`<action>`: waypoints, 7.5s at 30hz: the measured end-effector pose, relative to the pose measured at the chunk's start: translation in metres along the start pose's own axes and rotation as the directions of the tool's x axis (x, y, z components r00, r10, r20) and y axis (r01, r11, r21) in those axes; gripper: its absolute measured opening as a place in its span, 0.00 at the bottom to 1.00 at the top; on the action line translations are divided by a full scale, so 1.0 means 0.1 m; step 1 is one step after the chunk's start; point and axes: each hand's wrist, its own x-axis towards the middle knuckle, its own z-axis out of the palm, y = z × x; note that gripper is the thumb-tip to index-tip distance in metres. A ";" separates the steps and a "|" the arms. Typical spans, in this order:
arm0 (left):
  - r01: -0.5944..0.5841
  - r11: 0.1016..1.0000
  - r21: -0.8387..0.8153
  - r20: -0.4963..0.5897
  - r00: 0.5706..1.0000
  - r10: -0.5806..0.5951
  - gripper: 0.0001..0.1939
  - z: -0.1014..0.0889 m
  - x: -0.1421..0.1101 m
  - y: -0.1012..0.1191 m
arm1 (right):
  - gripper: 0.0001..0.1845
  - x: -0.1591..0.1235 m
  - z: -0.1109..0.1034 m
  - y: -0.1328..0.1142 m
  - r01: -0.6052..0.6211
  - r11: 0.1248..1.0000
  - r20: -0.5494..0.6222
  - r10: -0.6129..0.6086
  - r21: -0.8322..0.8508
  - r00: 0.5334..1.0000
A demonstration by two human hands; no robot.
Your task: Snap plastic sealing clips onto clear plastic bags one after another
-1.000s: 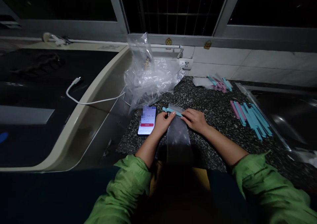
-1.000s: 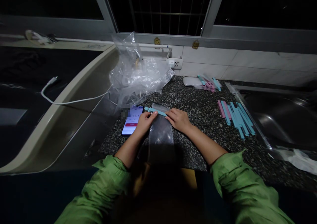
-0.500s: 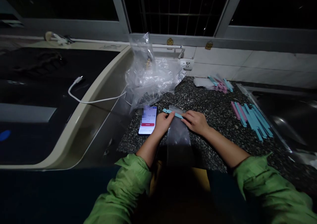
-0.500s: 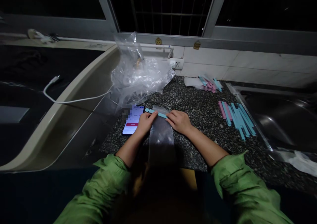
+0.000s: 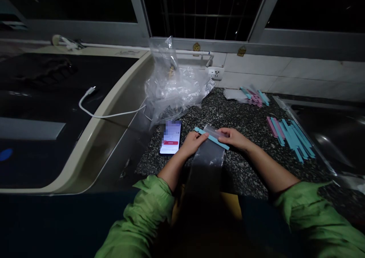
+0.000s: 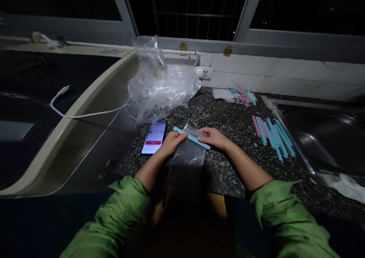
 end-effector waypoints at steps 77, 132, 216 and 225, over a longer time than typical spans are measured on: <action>-0.054 0.943 0.329 -0.114 0.989 0.096 0.18 0.05 0.13 -0.20 | 0.23 -0.05 -0.07 -0.07 -0.006 0.999 -0.270 0.016 0.037 0.963; -0.062 0.851 0.522 -0.084 0.989 0.123 0.18 0.06 0.07 -0.14 | 0.26 -0.08 -0.47 0.01 0.108 0.993 -0.554 -0.059 0.056 0.830; -0.205 0.972 -0.116 -0.562 0.820 0.106 0.13 0.06 0.17 -0.19 | 0.20 -0.12 -0.17 0.05 -0.149 0.966 -0.251 0.094 -0.209 0.963; -0.258 0.966 -0.001 -0.537 0.815 0.217 0.09 0.07 0.14 -0.14 | 0.21 -0.14 -0.24 0.04 -0.160 0.968 -0.176 0.126 -0.195 0.976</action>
